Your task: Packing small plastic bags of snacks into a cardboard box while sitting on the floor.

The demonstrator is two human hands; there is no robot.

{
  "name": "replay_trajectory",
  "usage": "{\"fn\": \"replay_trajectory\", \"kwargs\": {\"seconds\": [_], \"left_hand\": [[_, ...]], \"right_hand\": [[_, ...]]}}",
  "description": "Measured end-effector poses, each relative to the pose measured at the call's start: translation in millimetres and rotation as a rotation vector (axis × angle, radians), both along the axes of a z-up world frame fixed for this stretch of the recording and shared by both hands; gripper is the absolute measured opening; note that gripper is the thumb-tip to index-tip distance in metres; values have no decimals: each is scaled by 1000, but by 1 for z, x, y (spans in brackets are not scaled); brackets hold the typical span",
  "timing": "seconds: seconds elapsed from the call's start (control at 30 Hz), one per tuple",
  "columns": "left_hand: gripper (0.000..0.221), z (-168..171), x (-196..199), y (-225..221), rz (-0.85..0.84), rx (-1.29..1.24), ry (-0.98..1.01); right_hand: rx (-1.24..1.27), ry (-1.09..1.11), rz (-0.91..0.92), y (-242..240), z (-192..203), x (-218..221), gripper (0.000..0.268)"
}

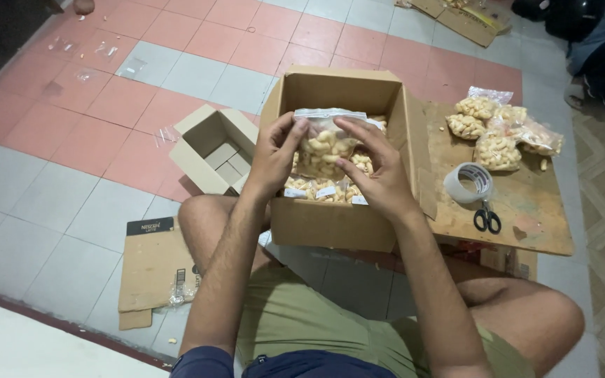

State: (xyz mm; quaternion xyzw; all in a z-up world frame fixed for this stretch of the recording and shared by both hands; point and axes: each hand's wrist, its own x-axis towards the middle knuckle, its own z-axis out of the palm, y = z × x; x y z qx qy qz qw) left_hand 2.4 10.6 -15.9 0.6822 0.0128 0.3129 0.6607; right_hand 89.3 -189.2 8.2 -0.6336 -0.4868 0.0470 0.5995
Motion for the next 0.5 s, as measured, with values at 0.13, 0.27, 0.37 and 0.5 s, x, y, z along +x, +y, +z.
{"fn": "replay_trajectory", "kwargs": {"seconds": [0.13,0.27,0.37,0.5], "left_hand": [[29,-12,4,4,23,-8,15],[32,-11,4,7,33,0,6],[39,-1,-3,3,6,33,6],[22,13,-5,-4,13,92,-36]], "right_hand": [[15,12,12,1,-1,0,67],[-13,-5,-9,-2,4,-6,76],[-20,-55,-16,-3,6,-6,79],[-4,-60,45,-3,4,-4,87]]}}
